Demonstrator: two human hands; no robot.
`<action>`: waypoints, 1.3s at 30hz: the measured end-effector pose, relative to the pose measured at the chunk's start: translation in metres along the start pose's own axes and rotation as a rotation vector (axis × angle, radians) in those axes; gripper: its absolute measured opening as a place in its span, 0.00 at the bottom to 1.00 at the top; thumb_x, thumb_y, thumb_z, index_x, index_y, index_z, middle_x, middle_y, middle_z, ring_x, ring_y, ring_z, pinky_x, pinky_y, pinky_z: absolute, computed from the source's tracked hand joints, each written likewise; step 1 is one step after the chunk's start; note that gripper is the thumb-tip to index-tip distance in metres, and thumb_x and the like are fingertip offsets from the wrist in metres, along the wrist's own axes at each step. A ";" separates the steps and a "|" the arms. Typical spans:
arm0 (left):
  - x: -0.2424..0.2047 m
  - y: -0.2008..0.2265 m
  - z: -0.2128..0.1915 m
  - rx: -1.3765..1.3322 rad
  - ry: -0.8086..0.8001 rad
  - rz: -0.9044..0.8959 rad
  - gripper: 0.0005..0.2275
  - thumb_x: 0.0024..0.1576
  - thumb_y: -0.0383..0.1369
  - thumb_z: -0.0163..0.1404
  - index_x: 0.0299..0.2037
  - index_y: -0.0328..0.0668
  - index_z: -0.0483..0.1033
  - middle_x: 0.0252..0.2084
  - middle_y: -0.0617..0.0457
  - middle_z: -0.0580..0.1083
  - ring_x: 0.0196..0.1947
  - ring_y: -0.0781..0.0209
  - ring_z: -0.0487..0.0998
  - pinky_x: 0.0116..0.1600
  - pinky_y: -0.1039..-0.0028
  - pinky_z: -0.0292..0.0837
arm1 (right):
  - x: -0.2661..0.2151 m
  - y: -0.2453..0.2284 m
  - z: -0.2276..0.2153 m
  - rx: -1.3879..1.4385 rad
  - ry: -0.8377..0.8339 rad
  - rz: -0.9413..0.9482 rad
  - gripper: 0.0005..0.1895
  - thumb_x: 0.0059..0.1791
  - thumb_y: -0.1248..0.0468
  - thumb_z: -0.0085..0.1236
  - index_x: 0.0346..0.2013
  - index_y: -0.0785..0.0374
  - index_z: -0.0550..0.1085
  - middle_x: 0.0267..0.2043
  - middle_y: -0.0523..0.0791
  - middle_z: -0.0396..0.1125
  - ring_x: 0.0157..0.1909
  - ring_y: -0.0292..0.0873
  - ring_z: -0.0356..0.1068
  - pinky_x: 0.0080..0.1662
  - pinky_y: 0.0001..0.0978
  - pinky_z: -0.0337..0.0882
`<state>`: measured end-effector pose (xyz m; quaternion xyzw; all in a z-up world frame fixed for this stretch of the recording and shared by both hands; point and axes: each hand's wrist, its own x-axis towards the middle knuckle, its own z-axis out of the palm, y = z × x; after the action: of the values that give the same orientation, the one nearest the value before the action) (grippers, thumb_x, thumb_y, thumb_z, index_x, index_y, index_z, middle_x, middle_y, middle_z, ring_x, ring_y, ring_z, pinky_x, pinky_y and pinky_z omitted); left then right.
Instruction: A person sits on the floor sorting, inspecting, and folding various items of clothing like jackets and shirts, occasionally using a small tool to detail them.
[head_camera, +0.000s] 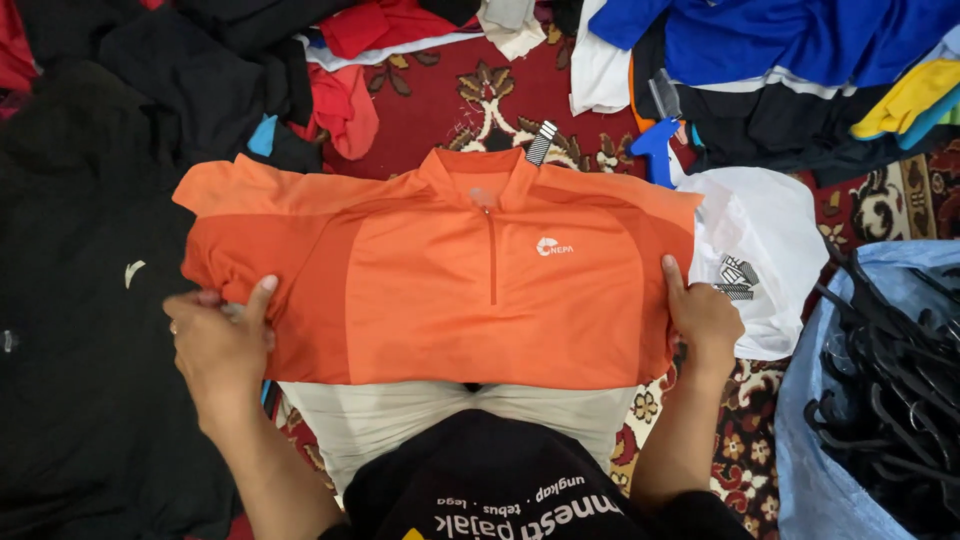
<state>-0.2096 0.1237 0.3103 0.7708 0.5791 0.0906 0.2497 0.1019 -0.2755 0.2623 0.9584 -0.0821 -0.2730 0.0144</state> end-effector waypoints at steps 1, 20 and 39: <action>0.001 0.002 -0.002 0.001 -0.003 0.002 0.27 0.62 0.46 0.62 0.47 0.26 0.63 0.24 0.45 0.72 0.31 0.44 0.76 0.45 0.59 0.71 | 0.001 0.000 -0.003 0.000 -0.001 0.004 0.53 0.57 0.27 0.25 0.24 0.68 0.81 0.19 0.49 0.73 0.38 0.54 0.75 0.46 0.41 0.70; -0.010 0.003 0.026 -0.787 -0.090 0.124 0.08 0.66 0.26 0.50 0.51 0.35 0.66 0.43 0.53 0.67 0.40 0.66 0.67 0.48 0.77 0.64 | 0.035 0.054 0.027 1.599 0.007 -0.295 0.08 0.58 0.60 0.51 0.44 0.62 0.71 0.40 0.41 0.66 0.39 0.33 0.64 0.43 0.24 0.69; 0.015 -0.027 -0.003 -0.677 -0.315 0.048 0.15 0.70 0.36 0.45 0.40 0.30 0.76 0.36 0.50 0.74 0.33 0.65 0.70 0.42 0.75 0.68 | 0.061 0.065 0.009 1.186 -0.222 -0.469 0.11 0.56 0.61 0.57 0.40 0.68 0.78 0.30 0.43 0.70 0.26 0.31 0.64 0.31 0.17 0.65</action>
<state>-0.2291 0.1437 0.2974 0.6623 0.4527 0.1630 0.5743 0.1382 -0.3498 0.2275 0.7623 -0.0085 -0.2749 -0.5859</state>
